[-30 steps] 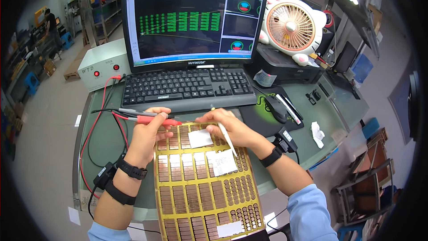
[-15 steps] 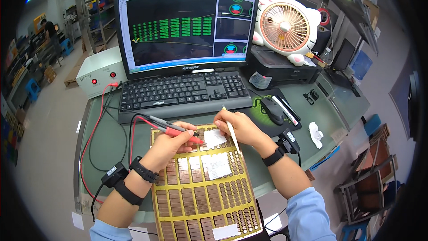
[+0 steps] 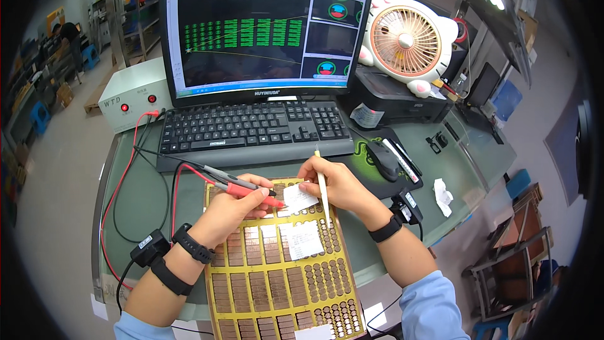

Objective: Inspecting and testing electronic components on a large panel using a probe and a marking stylus.

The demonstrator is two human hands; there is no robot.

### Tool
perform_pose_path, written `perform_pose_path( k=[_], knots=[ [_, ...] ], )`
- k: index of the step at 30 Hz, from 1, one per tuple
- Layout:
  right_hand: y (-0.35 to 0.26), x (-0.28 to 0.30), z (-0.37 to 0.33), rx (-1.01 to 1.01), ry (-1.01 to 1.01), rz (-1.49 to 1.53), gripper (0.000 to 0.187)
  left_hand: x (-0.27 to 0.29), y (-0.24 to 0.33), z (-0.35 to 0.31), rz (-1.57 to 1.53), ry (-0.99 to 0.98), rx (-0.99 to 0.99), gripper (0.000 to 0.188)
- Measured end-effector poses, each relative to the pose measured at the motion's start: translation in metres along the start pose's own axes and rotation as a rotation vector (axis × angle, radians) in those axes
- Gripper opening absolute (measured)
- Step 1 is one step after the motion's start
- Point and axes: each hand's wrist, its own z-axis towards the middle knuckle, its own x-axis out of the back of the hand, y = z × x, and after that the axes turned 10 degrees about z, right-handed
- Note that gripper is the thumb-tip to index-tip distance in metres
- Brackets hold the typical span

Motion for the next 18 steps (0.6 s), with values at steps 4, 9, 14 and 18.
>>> perform_pose_path(
  k=[4, 9, 14, 18],
  knots=[
    [-0.0030, -0.0017, -0.0018, 0.028, -0.010, 0.007, 0.016, -0.0002, 0.0003, -0.0004, 0.010, 0.015, 0.022, 0.023],
    [-0.0033, -0.0023, -0.0020, 0.066, -0.044, 0.025, 0.012, 0.0014, -0.0006, -0.0015, -0.001, 0.008, 0.032, 0.022],
    [-0.0051, 0.0038, -0.0031, 0.054, -0.034, -0.008, 0.012, -0.0004, -0.0007, 0.0021, -0.008, -0.012, 0.010, 0.023],
    [-0.0092, 0.0051, -0.0005, 0.051, -0.080, 0.012, 0.012, 0.0025, 0.0007, -0.0010, 0.009, 0.001, 0.010, 0.023]
  ],
)
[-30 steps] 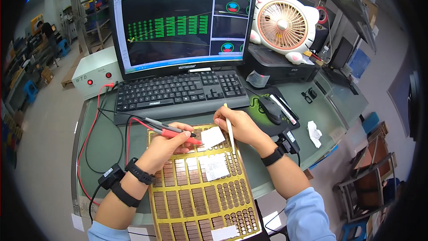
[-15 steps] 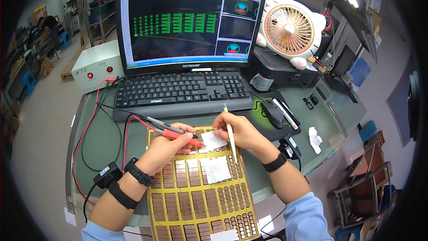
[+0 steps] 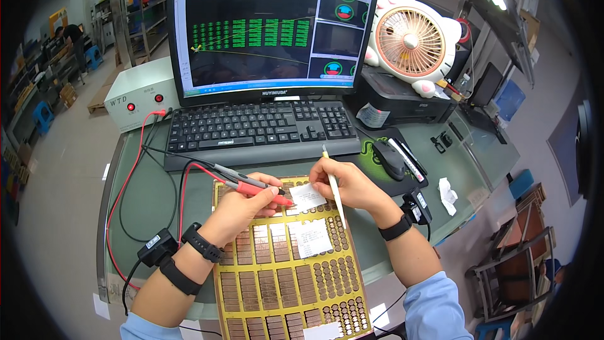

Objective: Inspecting and testing electronic components on a large panel using a probe and a marking stylus.

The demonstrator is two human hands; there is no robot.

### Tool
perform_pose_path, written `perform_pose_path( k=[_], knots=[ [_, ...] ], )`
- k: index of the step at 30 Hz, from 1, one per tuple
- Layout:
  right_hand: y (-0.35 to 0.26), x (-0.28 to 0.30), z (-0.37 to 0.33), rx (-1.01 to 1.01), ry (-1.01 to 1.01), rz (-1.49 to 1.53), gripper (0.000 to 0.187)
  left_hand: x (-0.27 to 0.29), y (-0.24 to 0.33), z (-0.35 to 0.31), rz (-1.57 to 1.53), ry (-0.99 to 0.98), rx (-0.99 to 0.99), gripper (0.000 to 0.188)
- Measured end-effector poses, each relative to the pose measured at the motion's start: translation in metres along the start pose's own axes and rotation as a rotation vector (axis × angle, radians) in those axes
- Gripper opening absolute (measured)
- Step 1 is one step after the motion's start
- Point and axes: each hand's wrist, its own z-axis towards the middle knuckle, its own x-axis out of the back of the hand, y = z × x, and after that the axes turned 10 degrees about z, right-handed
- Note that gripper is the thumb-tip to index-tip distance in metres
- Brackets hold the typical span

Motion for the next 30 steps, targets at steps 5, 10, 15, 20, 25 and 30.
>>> perform_pose_path(
  k=[5, 10, 15, 20, 25, 30],
  knots=[
    [-0.005, 0.012, -0.004, 0.010, 0.092, -0.085, 0.010, -0.003, -0.003, 0.004, -0.024, 0.005, -0.006, 0.021],
    [0.011, 0.060, 0.000, 0.097, 0.447, 0.222, 0.012, -0.004, -0.002, 0.002, -0.044, 0.050, -0.010, 0.020],
    [0.019, 0.075, 0.015, -0.008, 0.349, -0.143, 0.017, 0.000, -0.001, 0.002, -0.025, 0.075, -0.009, 0.019],
    [0.047, 0.082, 0.044, 0.200, 0.286, -0.392, 0.009, -0.002, -0.001, 0.004, -0.038, 0.073, -0.011, 0.019],
    [0.046, 0.079, 0.047, 0.154, 0.252, -0.582, 0.007, 0.001, -0.003, 0.005, -0.069, 0.055, -0.006, 0.019],
    [0.050, 0.088, 0.052, 0.115, 0.236, -0.541, 0.012, 0.000, -0.001, 0.003, -0.038, 0.068, 0.000, 0.019]
  ],
)
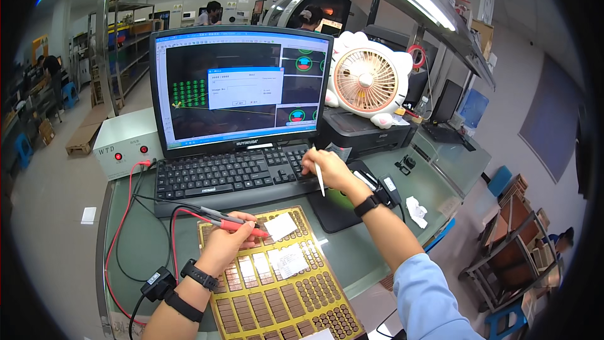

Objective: Inspecting and testing electronic components on a large panel using a probe and a marking stylus.

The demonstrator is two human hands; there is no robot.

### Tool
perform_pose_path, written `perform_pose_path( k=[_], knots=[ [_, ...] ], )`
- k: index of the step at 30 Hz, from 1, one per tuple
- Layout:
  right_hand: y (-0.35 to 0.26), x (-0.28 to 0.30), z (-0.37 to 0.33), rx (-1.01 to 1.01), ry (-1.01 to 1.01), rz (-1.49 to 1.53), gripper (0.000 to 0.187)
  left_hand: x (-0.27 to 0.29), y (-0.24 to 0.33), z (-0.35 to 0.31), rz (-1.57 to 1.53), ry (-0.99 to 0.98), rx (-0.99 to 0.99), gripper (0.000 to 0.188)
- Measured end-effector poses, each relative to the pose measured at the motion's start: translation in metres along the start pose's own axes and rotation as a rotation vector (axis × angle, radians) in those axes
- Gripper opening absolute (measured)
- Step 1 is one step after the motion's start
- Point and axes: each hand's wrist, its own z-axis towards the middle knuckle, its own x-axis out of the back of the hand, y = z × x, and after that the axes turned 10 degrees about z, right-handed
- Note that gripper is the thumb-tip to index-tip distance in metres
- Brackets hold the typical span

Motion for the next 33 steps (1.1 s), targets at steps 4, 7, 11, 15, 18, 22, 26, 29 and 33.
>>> perform_pose_path(
  k=[4, 7, 11, 15, 18, 22, 26, 29, 33],
  knots=[
    [0.008, -0.003, 0.020, -0.020, 0.160, -0.029, 0.013, 0.000, -0.001, 0.001, 0.005, -0.013, 0.001, 0.020],
    [0.013, -0.009, 0.027, -0.099, 0.084, -0.049, 0.015, 0.001, -0.003, 0.000, -0.005, -0.016, -0.006, 0.021],
    [0.028, -0.006, 0.024, -0.190, 0.241, -0.371, 0.012, -0.001, -0.002, 0.000, -0.027, -0.016, -0.013, 0.021],
    [0.031, -0.005, 0.015, -0.225, 0.161, -0.399, 0.011, -0.001, -0.003, 0.000, -0.022, -0.024, -0.029, 0.022],
    [0.001, -0.014, 0.009, -0.073, 0.064, 0.092, 0.013, 0.003, -0.004, 0.000, -0.013, -0.019, -0.007, 0.022],
    [-0.001, -0.010, 0.003, 0.025, 0.117, -0.121, 0.014, 0.003, -0.003, 0.003, 0.000, -0.008, -0.003, 0.022],
    [-0.004, -0.005, -0.007, 0.038, 0.080, -0.174, 0.011, 0.003, -0.004, 0.004, -0.023, -0.015, -0.033, 0.023],
    [-0.003, -0.004, -0.006, 0.099, 0.080, -0.205, 0.010, 0.004, -0.004, -0.002, -0.015, -0.024, -0.024, 0.023],
    [0.008, 0.004, 0.010, -0.056, 0.266, -0.126, 0.009, 0.001, -0.003, 0.007, 0.003, -0.050, -0.004, 0.024]
  ],
)
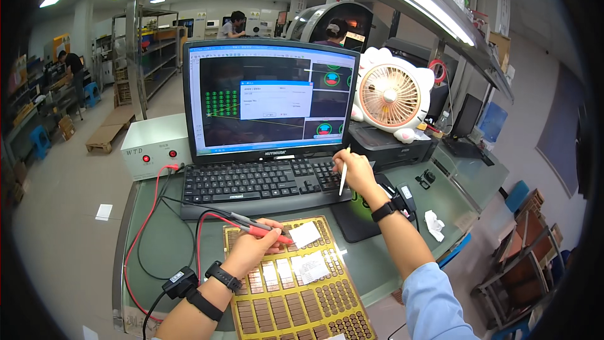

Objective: Inspecting and testing electronic components on a large panel using a probe and a marking stylus.

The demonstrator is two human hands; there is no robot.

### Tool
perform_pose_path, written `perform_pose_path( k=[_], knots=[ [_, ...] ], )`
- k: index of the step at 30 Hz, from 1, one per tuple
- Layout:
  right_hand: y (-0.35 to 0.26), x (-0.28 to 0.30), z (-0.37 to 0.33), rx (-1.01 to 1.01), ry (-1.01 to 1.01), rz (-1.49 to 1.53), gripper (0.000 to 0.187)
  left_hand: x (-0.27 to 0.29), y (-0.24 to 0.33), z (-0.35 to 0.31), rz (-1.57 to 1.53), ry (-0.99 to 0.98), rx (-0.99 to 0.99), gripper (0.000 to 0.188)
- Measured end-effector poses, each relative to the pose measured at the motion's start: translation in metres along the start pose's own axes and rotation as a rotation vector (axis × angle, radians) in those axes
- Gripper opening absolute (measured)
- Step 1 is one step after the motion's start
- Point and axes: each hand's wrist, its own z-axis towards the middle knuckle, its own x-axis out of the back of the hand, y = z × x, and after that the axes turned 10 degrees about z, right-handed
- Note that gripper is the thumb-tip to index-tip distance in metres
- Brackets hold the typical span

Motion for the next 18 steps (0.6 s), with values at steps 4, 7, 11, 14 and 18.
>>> perform_pose_path(
  k=[4, 7, 11, 14, 18],
  knots=[
    [-0.055, 0.009, -0.004, -0.053, 0.037, 0.333, 0.010, -0.004, -0.002, -0.007, 0.004, 0.004, -0.018, 0.023],
    [-0.149, 0.035, -0.030, 0.080, -0.103, 0.566, 0.009, -0.003, -0.001, -0.013, 0.005, 0.018, -0.023, 0.022],
    [-0.235, 0.091, -0.087, 0.222, -0.704, 1.153, 0.032, 0.003, -0.006, -0.013, -0.050, 0.035, -0.003, 0.022],
    [-0.259, 0.109, -0.118, 0.448, -0.915, 1.391, 0.025, -0.001, -0.005, -0.004, 0.006, 0.022, -0.029, 0.021],
    [-0.274, 0.110, -0.123, 0.466, -0.820, 1.430, 0.024, -0.001, 0.002, -0.003, 0.001, 0.032, -0.051, 0.020]
  ],
)
